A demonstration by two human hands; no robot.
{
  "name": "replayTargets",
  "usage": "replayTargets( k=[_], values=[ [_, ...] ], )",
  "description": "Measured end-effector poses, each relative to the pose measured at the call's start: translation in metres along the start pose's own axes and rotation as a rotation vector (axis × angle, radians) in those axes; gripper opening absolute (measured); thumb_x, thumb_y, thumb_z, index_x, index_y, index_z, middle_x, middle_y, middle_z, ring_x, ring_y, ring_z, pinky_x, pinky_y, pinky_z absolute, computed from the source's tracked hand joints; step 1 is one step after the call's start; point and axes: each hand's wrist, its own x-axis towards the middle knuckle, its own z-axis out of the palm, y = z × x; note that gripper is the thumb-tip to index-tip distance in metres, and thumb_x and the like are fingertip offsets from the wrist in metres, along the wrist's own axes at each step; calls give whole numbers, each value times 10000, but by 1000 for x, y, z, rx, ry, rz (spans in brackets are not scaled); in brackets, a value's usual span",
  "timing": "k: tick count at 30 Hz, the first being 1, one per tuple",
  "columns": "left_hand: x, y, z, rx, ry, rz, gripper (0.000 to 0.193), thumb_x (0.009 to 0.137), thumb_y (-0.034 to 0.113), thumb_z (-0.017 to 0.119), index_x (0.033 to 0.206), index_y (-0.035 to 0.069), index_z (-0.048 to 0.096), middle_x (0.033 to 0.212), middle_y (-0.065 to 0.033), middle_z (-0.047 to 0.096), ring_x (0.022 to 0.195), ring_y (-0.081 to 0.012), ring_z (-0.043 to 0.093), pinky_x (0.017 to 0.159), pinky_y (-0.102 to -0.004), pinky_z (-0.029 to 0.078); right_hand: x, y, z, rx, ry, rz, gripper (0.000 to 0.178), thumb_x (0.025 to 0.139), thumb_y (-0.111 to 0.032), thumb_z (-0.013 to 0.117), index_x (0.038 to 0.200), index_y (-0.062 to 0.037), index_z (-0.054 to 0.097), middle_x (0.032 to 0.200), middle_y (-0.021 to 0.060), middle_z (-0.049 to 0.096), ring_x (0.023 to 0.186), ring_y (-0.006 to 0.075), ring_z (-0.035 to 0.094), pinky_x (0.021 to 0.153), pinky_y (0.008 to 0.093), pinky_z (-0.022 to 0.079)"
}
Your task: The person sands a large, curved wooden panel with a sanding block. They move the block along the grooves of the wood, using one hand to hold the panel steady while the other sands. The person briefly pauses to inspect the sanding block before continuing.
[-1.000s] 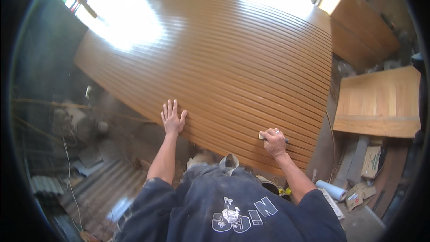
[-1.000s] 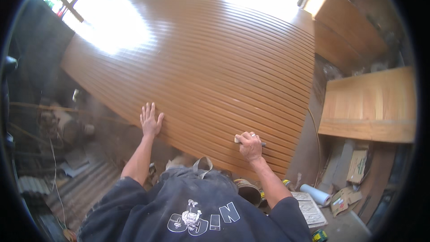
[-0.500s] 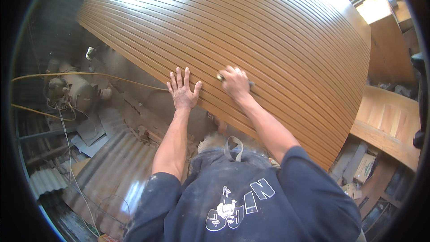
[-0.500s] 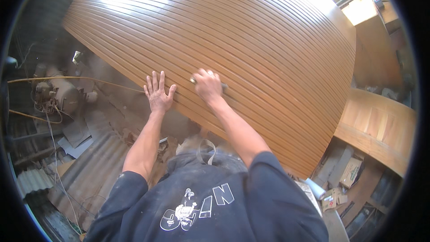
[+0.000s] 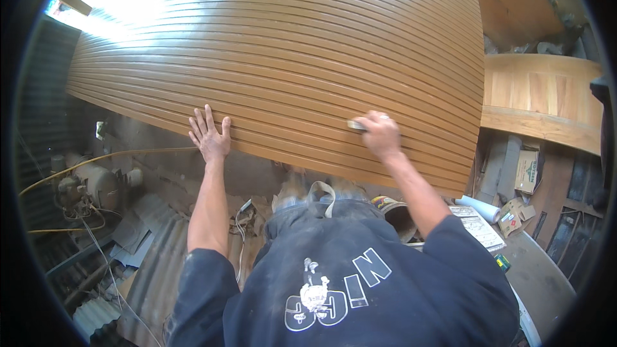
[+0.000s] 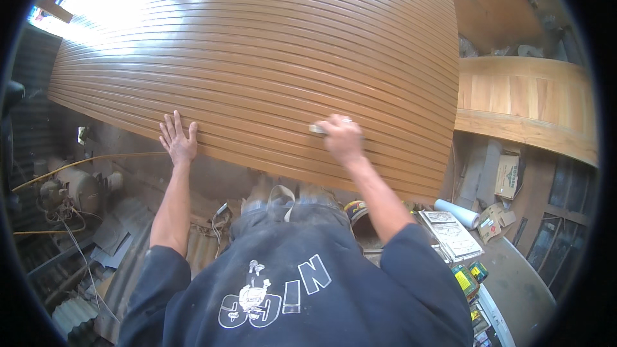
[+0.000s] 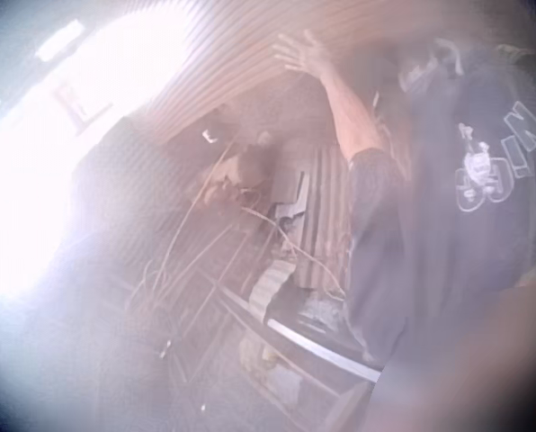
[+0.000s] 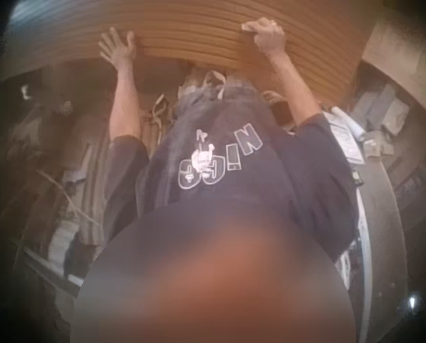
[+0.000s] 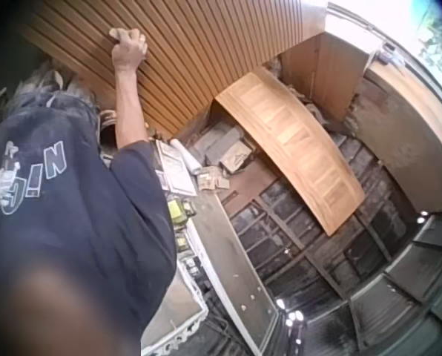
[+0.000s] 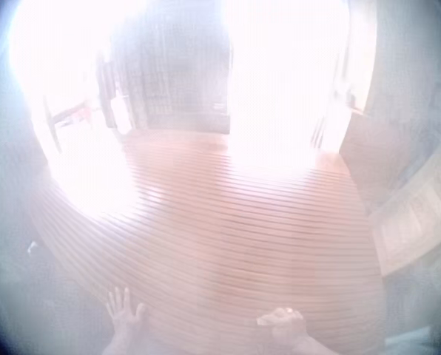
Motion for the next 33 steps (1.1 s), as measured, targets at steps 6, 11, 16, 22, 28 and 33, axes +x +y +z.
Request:
replayTargets(
  k=[6, 11, 16, 22, 28, 33],
  values=[
    [7, 14, -2, -43, -74, -98, 878, 1072, 748, 367, 1764, 281, 94, 1834, -150, 15, 1680, -411, -28, 1323, -634, -9, -111, 147, -91, 7, -39, 205, 346, 794, 33, 704, 1037, -179, 829, 952, 51, 743, 935, 321, 696, 837, 467, 570],
    [9, 31, -6, -80, -146, -188, 981, 1049, 785, 367, 1766, 198, 47, 1821, -212, -56, 1671, -426, -115, 1309, -642, -61, -123, 155, -88, -28, -41, 119, 366, 773, 26, 736, 1066, -177, 822, 942, 60, 714, 944, 324, 676, 857, 460, 552],
    [5, 34, -4, -118, -126, -182, 1002, 1040, 783, 395, 1766, 191, 42, 1817, -228, -57, 1668, -443, -106, 1302, -655, -65, -68, 92, -45, 41, -59, -12, 340, 797, -15, 754, 1079, -196, 811, 928, 50, 698, 948, 300, 685, 852, 470, 543],
    [0, 34, -5, -150, -84, -143, 1028, 1033, 766, 444, 1763, 153, 60, 1805, -269, -40, 1661, -475, -94, 1297, -676, -53, 41, -44, 44, 60, -15, -169, 260, 845, -105, 750, 1083, -204, 782, 964, 34, 695, 920, 290, 706, 821, 474, 545],
    [-5, 15, -6, -124, -70, 24, 1060, 1006, 776, 504, 1759, 134, 121, 1807, -263, 18, 1668, -466, -32, 1306, -678, 10, 173, -222, 132, 151, -31, -159, 170, 914, -128, 651, 1027, -140, 777, 981, 69, 718, 906, 295, 738, 797, 457, 593],
    [3, -27, -17, 6, -78, 221, 985, 995, 781, 523, 1755, 243, 201, 1830, -143, 97, 1684, -383, 65, 1312, -669, 72, 189, -227, 153, 131, -16, -142, 159, 955, -149, 622, 1058, -155, 744, 986, 67, 718, 987, 301, 736, 854, 500, 589]
  ],
)
